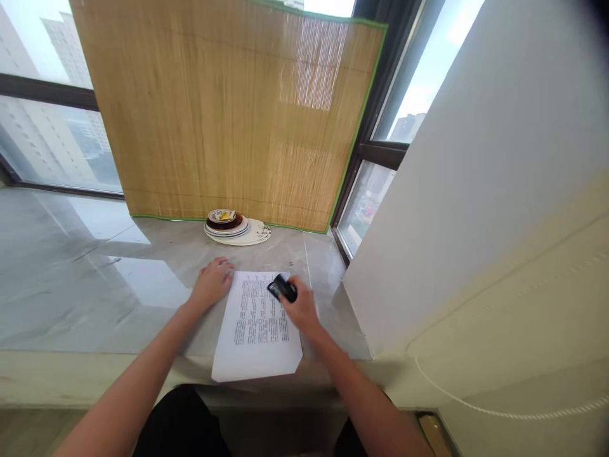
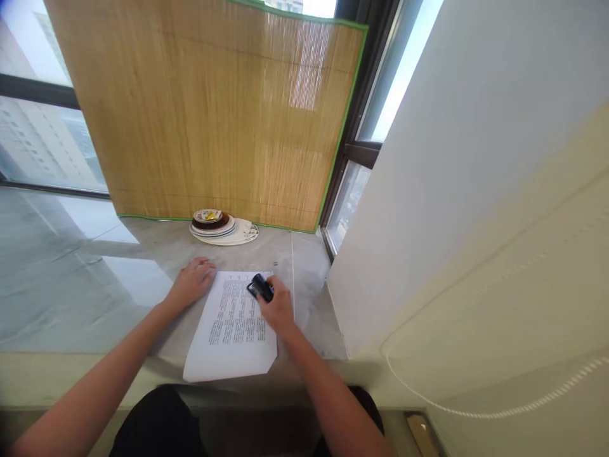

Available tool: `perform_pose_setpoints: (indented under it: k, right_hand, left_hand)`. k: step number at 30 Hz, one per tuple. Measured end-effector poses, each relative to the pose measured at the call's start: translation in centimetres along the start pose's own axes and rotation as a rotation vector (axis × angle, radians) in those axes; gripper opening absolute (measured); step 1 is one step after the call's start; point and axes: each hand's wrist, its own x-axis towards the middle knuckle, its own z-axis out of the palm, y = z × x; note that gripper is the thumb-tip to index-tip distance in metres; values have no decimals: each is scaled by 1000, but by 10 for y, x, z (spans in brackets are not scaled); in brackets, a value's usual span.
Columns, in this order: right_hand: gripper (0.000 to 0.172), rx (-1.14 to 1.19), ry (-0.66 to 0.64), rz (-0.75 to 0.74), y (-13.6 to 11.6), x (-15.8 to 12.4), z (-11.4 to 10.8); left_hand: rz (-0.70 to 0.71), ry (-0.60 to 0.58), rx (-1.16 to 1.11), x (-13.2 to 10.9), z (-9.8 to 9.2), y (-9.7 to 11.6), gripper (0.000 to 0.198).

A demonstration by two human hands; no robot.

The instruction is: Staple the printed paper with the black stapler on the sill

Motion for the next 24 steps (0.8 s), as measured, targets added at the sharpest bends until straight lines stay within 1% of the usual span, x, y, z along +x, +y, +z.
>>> perform_pose_setpoints:
  k: [2,4,5,7,9,11,12,13,14,15,16,17,18,19,21,24]
  right_hand:
    - [26,-11,-86,41,-18,-11,23]
    - [27,-46,-131,73,-26,-16,40]
    - [29,-72,-136,90,-25,-16,44]
    - [32,-116,-119,129,-17,-13,46]
    - [30,-98,-112,180,-3,-6,37]
    - [21,-8,-106,239,14,7,22]
    - [23,34,-87,262,21,15,14]
    - [32,45,-42,261,28,25,7]
    - [36,7,17,225,33,36,2]
    - [34,-73,49,162,37,46,0]
    - [32,-173,38,95,40,56,1]
    - [35,-276,-12,48,42,64,5]
    - [41,-377,-85,28,43,71,13]
    - [48,-466,-164,36,43,77,23]
    - [57,-600,-277,89,40,83,49]
    - [62,-668,-356,103,23,90,95]
  left_hand:
    - [-126,-47,109,-17,-6,-37,45]
    - [-273,-105,168,-33,-11,-68,52]
    - [-289,-141,167,-40,-13,-80,54]
    - [-248,-180,162,-48,-14,-93,55]
    - [-224,-181,168,-52,-12,-97,56]
    - [-234,-167,180,-51,-9,-96,57]
    - [-237,-161,184,-51,-8,-94,58]
    - [-236,-155,185,-50,-7,-93,58]
    - [-234,-149,186,-49,-7,-92,57]
    - [-233,-144,185,-49,-7,-92,57]
    - [-233,-140,184,-50,-7,-91,57]
    - [-233,-136,182,-50,-8,-91,57]
    - [-233,-132,179,-51,-8,-91,56]
    - [-233,-127,175,-52,-9,-91,56]
    - [-232,-119,171,-53,-9,-90,55]
    - [-234,-114,169,-53,-11,-87,54]
